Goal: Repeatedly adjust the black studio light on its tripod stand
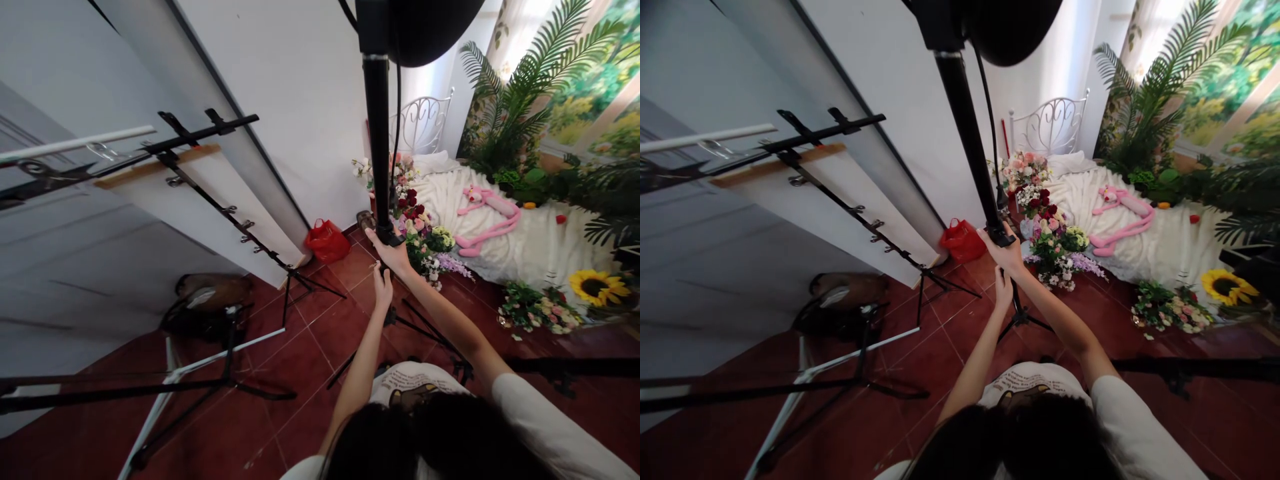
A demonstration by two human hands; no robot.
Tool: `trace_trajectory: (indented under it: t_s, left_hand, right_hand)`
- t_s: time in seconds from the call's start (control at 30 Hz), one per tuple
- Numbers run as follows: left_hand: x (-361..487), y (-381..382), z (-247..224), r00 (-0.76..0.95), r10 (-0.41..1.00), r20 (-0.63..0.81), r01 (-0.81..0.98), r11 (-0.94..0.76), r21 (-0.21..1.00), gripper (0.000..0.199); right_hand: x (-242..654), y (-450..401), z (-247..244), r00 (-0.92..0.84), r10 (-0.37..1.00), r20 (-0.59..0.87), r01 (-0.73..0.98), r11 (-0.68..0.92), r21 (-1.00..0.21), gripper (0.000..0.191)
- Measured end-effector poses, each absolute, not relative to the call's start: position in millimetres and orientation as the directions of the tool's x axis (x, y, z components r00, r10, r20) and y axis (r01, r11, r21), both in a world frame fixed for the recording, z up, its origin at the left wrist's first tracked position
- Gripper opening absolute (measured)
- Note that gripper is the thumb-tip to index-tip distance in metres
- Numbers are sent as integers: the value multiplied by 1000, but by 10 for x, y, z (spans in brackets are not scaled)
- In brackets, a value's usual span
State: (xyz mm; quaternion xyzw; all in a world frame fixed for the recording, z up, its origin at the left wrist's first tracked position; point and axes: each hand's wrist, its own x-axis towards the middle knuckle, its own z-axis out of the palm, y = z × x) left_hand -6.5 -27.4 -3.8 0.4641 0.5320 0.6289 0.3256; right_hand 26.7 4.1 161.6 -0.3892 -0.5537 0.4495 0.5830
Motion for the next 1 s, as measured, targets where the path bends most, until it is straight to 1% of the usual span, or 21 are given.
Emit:
trace_trajectory:
  t_s: [0.1,0.17,0.23,0.33,0.4,0.47,0.57,0.67,0.9,1.0]
  left_hand:
    - [-45,-252,-86,-400,894,203,81,-186,979,49]
    - [-36,-248,-92,-402,894,199,85,-180,980,50]
    - [-30,-254,-80,-404,891,205,95,-182,979,50]
    - [-26,-267,-51,-412,885,216,106,-189,976,50]
    - [-27,-271,-39,-401,888,225,109,-198,974,49]
    - [-34,-271,-36,-388,890,239,116,-210,971,49]
    - [-48,-267,-45,-380,890,252,126,-220,967,48]
    - [-61,-261,-58,-380,888,257,125,-226,966,47]
    - [-69,-258,-84,-378,891,251,113,-225,968,44]
    - [-69,-256,-74,-378,890,255,117,-228,967,44]
  right_hand:
    - [268,4,1717,43,934,354,-60,356,-932,48]
    - [328,-22,1773,30,916,401,-22,401,-916,45]
    - [454,-27,1803,-77,890,449,16,451,-892,44]
    - [740,16,1731,-302,810,502,80,546,-834,49]
    - [940,51,1579,-365,776,514,151,594,-790,48]
    - [1104,58,1367,-374,773,513,259,618,-742,43]
    - [1249,-7,1028,-404,773,489,391,629,-672,36]
    - [1292,-107,748,-402,782,476,461,622,-633,35]
    - [1205,-123,391,-415,807,421,545,590,-595,40]
    - [1144,-20,344,-392,829,398,556,559,-615,38]
